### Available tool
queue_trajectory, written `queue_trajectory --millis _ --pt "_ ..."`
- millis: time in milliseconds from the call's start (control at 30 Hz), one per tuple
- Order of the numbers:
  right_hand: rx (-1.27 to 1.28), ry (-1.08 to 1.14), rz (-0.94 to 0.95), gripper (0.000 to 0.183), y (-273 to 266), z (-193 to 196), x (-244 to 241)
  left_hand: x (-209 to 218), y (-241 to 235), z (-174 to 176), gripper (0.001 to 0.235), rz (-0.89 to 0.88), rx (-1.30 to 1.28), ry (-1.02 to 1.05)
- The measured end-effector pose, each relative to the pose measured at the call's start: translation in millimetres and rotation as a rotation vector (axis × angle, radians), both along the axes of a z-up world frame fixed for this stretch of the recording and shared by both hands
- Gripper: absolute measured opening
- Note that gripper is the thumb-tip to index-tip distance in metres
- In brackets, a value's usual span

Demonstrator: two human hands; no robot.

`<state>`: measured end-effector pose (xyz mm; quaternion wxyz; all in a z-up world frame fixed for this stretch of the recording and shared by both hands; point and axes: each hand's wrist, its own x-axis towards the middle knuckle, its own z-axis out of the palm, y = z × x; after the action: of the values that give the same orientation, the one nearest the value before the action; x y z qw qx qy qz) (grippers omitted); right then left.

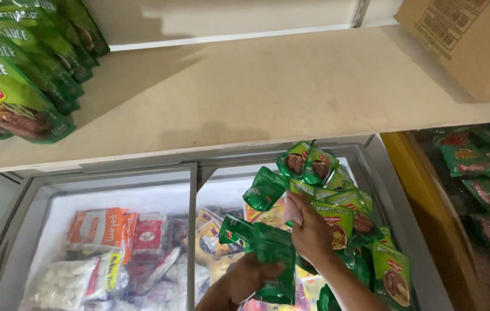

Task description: Cleaning and organizing sauce packets on a shelf above a freezer unit.

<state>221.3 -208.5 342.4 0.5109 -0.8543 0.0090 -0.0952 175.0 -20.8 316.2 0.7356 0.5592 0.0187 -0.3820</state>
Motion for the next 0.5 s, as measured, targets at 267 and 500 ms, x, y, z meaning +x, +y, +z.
queue_trajectory --millis 267,500 --pt "-0.187 0.275 0.496 0.080 31 76 -65 26 16 30 0.032 0.195 0.273 0.277" --pt "-0.320 -0.126 0.335 0.071 28 -40 -61 37 10 16 0.049 0.207 0.329 0.237"
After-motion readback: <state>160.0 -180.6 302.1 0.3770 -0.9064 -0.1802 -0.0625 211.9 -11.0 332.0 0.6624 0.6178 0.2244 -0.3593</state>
